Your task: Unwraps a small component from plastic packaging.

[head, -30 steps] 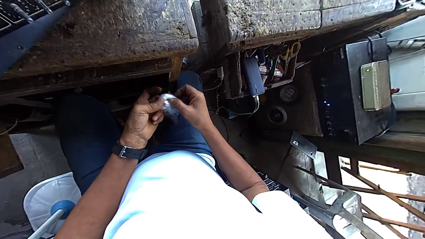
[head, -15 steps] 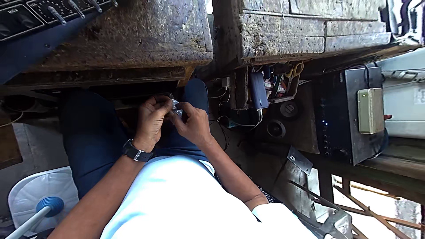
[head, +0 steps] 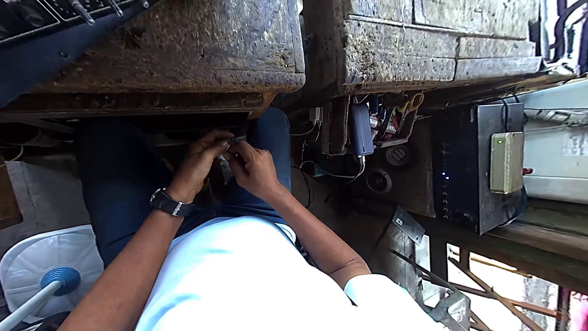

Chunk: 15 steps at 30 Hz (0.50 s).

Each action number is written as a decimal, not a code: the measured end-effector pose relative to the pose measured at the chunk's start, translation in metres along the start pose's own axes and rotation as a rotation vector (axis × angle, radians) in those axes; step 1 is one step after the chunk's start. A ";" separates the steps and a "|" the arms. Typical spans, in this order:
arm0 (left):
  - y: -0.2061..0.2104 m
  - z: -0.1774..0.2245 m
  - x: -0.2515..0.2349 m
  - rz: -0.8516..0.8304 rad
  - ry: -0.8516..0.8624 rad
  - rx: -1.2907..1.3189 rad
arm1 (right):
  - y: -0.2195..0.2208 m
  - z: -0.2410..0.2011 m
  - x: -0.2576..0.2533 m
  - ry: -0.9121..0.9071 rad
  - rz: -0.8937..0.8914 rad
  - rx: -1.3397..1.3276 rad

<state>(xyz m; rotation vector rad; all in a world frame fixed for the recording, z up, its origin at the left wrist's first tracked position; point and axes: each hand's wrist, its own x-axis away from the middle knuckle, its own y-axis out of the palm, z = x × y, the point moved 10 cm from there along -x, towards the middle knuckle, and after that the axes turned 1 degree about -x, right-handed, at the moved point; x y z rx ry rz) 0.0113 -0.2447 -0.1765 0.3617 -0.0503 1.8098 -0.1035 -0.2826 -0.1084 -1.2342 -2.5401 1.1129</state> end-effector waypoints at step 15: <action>-0.071 -0.002 -0.004 0.333 -0.054 -0.470 | 0.040 0.035 -0.055 0.233 -0.190 -0.236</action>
